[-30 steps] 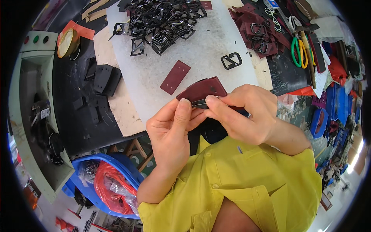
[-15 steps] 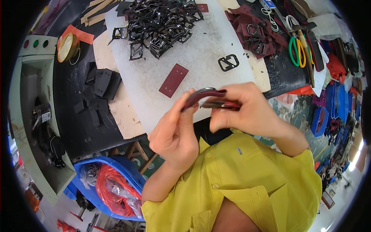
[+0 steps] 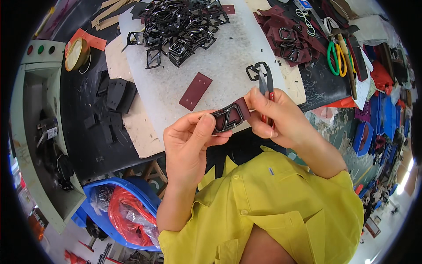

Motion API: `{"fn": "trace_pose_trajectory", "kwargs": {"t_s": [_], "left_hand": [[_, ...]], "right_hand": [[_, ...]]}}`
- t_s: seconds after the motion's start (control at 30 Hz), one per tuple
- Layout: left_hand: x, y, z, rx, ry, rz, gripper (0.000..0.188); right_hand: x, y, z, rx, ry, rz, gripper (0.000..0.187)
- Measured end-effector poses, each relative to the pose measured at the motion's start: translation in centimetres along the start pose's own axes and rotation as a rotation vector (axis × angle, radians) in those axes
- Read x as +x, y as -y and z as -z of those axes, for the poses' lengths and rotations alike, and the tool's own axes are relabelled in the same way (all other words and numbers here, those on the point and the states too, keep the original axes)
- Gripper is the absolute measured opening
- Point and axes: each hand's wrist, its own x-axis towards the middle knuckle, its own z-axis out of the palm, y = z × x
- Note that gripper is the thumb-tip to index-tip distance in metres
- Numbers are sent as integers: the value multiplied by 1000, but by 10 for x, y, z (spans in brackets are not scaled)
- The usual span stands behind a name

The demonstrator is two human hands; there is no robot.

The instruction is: The person assembles belt buckles by hand. They pick up a maroon leather strap and a metal buckle frame, align the buckle with the strap, and use a red-handled tool to press the buckle prongs through the leather. The person repeats this process for multiple straps, placing the finished buckles on the table.

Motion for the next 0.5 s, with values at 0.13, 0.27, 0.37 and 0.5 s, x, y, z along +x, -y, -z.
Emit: {"fn": "trace_pose_trajectory", "kwargs": {"t_s": [0.13,0.27,0.37,0.5], "left_hand": [[3,6,0,-63,-3,45,21],[4,6,0,100,-4,-3,16],[11,4,-9,631,-136,-337,16],[63,-22,2,1097,-345,-792,25]], "right_hand": [[-1,-2,1,-8,38,-1,20],[-4,-5,-4,-422,-61,281,15],[-4,2,-9,-627,-232,447,12],[20,56,34,-548,-382,534,16]]}}
